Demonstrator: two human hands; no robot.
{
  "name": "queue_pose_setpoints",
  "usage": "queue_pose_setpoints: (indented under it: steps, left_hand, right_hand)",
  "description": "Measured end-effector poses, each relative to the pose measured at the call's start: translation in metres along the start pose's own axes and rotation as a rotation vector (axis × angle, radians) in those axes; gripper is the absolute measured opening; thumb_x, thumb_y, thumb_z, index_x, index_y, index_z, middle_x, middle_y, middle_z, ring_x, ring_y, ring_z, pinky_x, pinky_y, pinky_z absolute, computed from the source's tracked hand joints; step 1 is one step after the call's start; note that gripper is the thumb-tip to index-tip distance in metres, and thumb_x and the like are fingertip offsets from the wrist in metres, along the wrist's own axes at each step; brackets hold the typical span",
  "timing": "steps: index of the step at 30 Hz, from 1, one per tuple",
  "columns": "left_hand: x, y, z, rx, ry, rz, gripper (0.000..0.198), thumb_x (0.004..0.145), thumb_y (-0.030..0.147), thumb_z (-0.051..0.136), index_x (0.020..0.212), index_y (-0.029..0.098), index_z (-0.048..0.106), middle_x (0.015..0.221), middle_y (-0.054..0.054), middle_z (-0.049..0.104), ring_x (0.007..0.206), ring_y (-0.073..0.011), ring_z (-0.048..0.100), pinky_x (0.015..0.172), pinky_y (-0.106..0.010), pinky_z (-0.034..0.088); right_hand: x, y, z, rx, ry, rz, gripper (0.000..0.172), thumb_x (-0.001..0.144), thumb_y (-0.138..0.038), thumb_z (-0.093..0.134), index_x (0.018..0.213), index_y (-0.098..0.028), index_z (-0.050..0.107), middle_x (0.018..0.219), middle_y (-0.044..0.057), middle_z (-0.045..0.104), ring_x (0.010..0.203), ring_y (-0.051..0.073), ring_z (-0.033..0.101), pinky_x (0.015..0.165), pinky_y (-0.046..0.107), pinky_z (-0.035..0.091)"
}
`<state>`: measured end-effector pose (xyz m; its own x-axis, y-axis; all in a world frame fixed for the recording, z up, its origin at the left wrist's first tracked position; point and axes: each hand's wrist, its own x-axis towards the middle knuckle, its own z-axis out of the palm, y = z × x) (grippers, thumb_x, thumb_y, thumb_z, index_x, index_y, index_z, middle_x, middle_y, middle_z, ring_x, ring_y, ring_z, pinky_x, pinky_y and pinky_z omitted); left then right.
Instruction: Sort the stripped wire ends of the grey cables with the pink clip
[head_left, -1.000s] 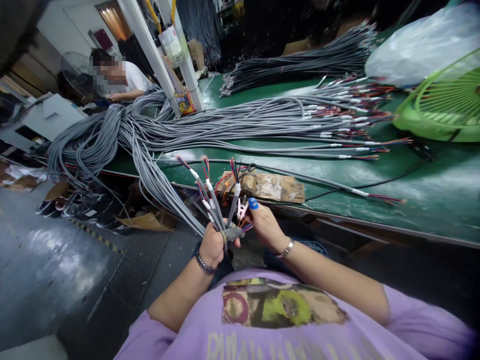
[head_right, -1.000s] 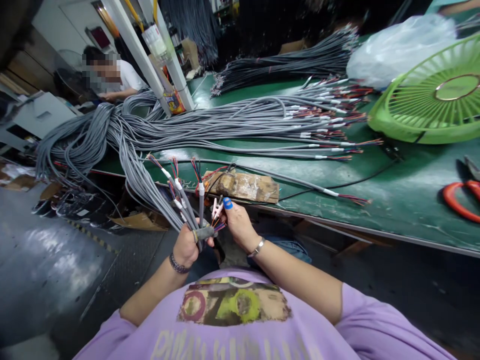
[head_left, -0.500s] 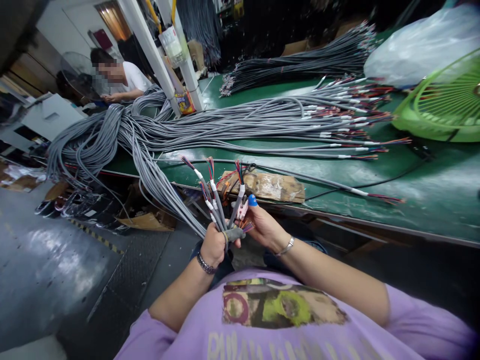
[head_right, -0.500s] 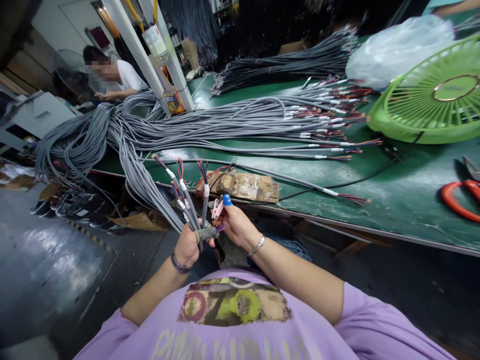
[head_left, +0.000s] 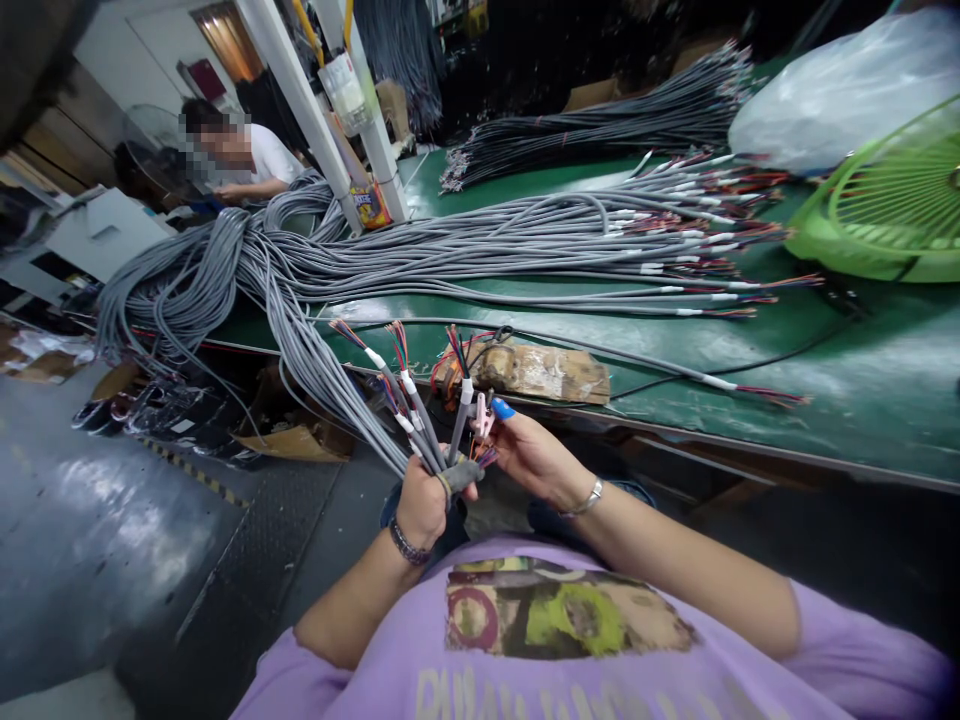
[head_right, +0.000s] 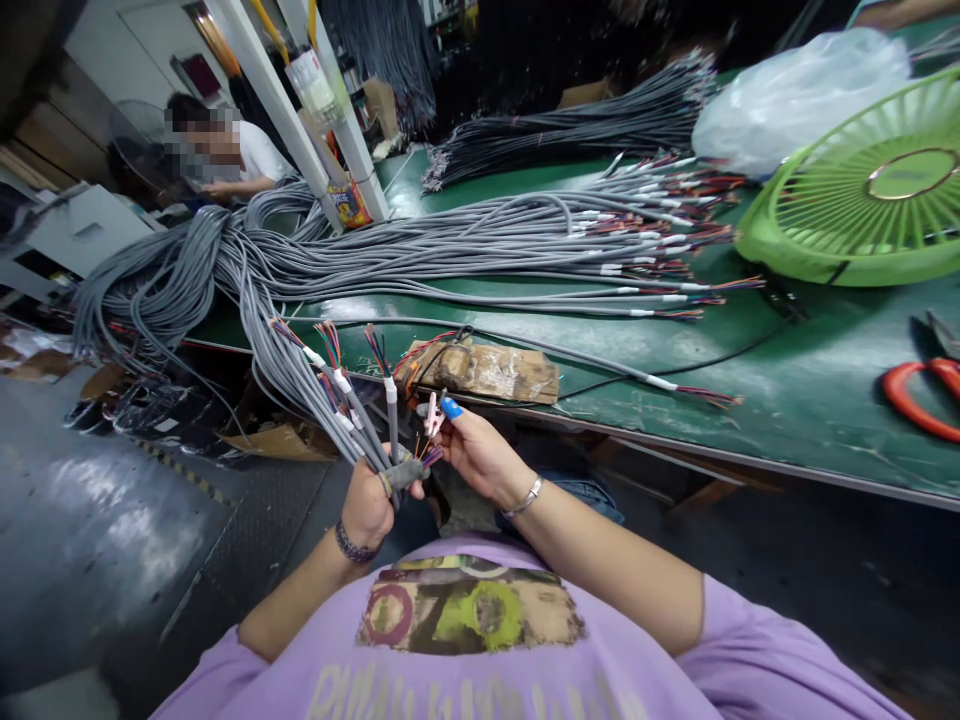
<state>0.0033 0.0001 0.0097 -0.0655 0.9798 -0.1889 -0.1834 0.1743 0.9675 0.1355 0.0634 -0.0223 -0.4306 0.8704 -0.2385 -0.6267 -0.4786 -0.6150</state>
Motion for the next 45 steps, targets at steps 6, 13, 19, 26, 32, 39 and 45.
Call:
queue_pose_setpoints:
  steps: [6, 13, 19, 26, 32, 39, 45]
  left_hand:
    - [0.007, 0.001, 0.007, 0.016, -0.004, 0.010, 0.022, 0.062, 0.028, 0.073, 0.051, 0.014, 0.061, 0.042, 0.000, 0.056, 0.041, -0.0105, 0.049, 0.048, -0.024, 0.039]
    - [0.013, 0.004, 0.014, 0.014, 0.022, -0.054, 0.028, 0.055, 0.036, 0.078, 0.054, 0.014, 0.060, 0.040, 0.001, 0.055, 0.037, -0.0103, 0.047, 0.044, -0.024, 0.037]
    - [0.015, -0.001, 0.013, 0.018, 0.004, -0.045, 0.026, 0.057, 0.035, 0.076, 0.054, 0.014, 0.061, 0.041, 0.000, 0.055, 0.036, -0.0104, 0.047, 0.043, -0.025, 0.037]
    - [0.008, -0.002, 0.007, -0.002, 0.020, 0.006, 0.023, 0.061, 0.028, 0.073, 0.050, 0.014, 0.059, 0.041, 0.000, 0.056, 0.039, -0.0105, 0.048, 0.046, -0.024, 0.037]
    - [0.001, -0.003, 0.002, 0.018, 0.017, 0.009, 0.017, 0.063, 0.025, 0.073, 0.055, 0.014, 0.062, 0.044, 0.000, 0.058, 0.042, -0.0105, 0.050, 0.047, -0.023, 0.038]
    - [-0.001, -0.004, 0.001, 0.004, 0.045, 0.089, 0.017, 0.067, 0.026, 0.071, 0.057, 0.015, 0.064, 0.043, 0.001, 0.057, 0.043, -0.0100, 0.050, 0.049, -0.022, 0.039]
    - [0.003, -0.005, 0.006, 0.018, 0.055, 0.095, 0.018, 0.067, 0.026, 0.070, 0.055, 0.015, 0.063, 0.044, 0.000, 0.058, 0.046, -0.0109, 0.052, 0.052, -0.023, 0.040]
  right_hand:
    - [0.004, 0.008, -0.004, -0.159, 0.001, -0.173, 0.044, 0.074, -0.062, 0.064, 0.076, -0.018, 0.067, 0.070, 0.003, 0.065, 0.064, 0.015, 0.054, 0.060, 0.028, 0.043]
    - [0.008, 0.003, 0.000, 0.066, -0.131, 0.021, 0.045, 0.075, -0.060, 0.065, 0.083, -0.016, 0.067, 0.068, 0.005, 0.067, 0.068, 0.020, 0.063, 0.057, 0.031, 0.049]
    - [0.008, 0.005, 0.001, 0.124, -0.109, 0.039, 0.040, 0.075, -0.057, 0.067, 0.076, -0.017, 0.065, 0.067, 0.004, 0.066, 0.064, 0.018, 0.062, 0.051, 0.028, 0.048]
    - [0.005, 0.003, 0.000, 0.166, -0.092, 0.044, 0.041, 0.078, -0.059, 0.063, 0.078, -0.018, 0.064, 0.068, 0.001, 0.064, 0.060, 0.012, 0.056, 0.060, 0.026, 0.048]
    - [0.003, -0.001, -0.004, 0.151, -0.076, 0.107, 0.035, 0.081, -0.053, 0.063, 0.084, -0.018, 0.065, 0.078, 0.003, 0.067, 0.064, 0.013, 0.057, 0.062, 0.026, 0.048]
    - [0.004, -0.001, -0.006, -0.015, -0.040, 0.002, 0.036, 0.074, -0.053, 0.071, 0.077, -0.018, 0.064, 0.069, 0.000, 0.062, 0.059, 0.011, 0.052, 0.057, 0.025, 0.043]
    - [0.004, 0.004, -0.010, -0.381, 0.113, -0.286, 0.047, 0.074, -0.066, 0.061, 0.067, -0.019, 0.065, 0.061, 0.001, 0.059, 0.059, 0.013, 0.048, 0.060, 0.027, 0.040]
